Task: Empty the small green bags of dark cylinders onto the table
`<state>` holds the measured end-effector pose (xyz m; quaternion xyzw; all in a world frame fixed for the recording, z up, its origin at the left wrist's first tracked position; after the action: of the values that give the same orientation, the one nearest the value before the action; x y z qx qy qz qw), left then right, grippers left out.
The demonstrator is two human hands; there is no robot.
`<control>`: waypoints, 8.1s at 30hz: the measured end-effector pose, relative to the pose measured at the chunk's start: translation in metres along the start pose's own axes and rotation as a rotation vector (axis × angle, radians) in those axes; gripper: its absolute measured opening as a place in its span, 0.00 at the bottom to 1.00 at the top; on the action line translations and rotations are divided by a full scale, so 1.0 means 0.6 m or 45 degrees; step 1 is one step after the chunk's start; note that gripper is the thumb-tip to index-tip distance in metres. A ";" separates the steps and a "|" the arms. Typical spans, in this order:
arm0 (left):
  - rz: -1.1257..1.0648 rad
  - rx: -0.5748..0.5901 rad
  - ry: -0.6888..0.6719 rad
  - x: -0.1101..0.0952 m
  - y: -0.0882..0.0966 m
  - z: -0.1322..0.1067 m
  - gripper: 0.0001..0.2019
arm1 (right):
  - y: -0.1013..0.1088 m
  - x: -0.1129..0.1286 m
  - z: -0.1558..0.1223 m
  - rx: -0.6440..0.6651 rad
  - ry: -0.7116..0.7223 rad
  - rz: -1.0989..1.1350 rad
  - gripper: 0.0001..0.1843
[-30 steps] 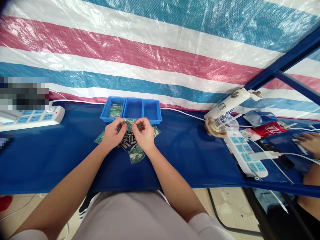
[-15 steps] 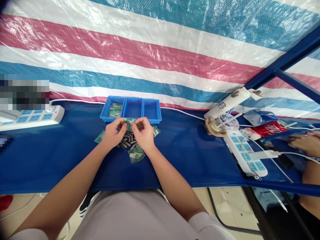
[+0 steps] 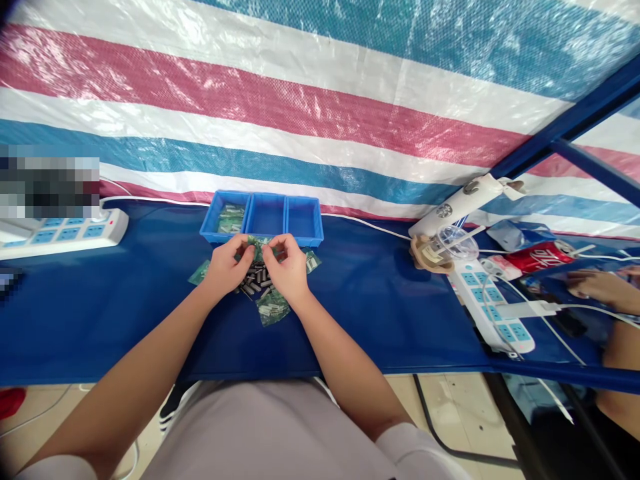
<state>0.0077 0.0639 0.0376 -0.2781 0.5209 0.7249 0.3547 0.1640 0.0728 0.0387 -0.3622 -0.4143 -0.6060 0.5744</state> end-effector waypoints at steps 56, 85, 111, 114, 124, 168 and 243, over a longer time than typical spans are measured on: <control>0.148 0.175 0.046 0.011 -0.022 0.004 0.06 | -0.013 0.000 -0.004 0.150 -0.029 -0.076 0.08; 0.197 0.215 0.035 0.013 -0.026 0.003 0.06 | -0.017 0.005 -0.007 0.191 -0.029 -0.133 0.07; 0.188 0.240 0.035 0.011 -0.027 0.003 0.05 | -0.017 0.006 -0.006 0.200 -0.019 -0.147 0.07; 0.189 0.245 0.044 0.011 -0.027 0.002 0.05 | -0.018 0.005 -0.007 0.201 -0.020 -0.149 0.07; 0.210 0.274 0.072 0.012 -0.029 0.003 0.05 | -0.018 0.004 -0.006 0.209 -0.029 -0.151 0.07; 0.304 0.385 0.097 0.013 -0.038 0.001 0.06 | -0.034 -0.005 -0.010 0.407 0.009 -0.271 0.04; 0.328 0.408 0.086 0.017 -0.040 0.001 0.08 | -0.036 -0.002 -0.013 0.444 0.092 -0.344 0.04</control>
<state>0.0207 0.0715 0.0165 -0.1734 0.6726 0.6623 0.2811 0.1431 0.0662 0.0328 -0.1766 -0.5367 -0.6091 0.5566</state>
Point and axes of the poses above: each hand's wrist, its own z-axis towards the middle knuckle, its own y-axis out of the back of the hand, x = y × z, the point moved 8 cm from there along z, towards the middle knuckle, and after that the axes turned 8 degrees about y, right-handed, at the moved point
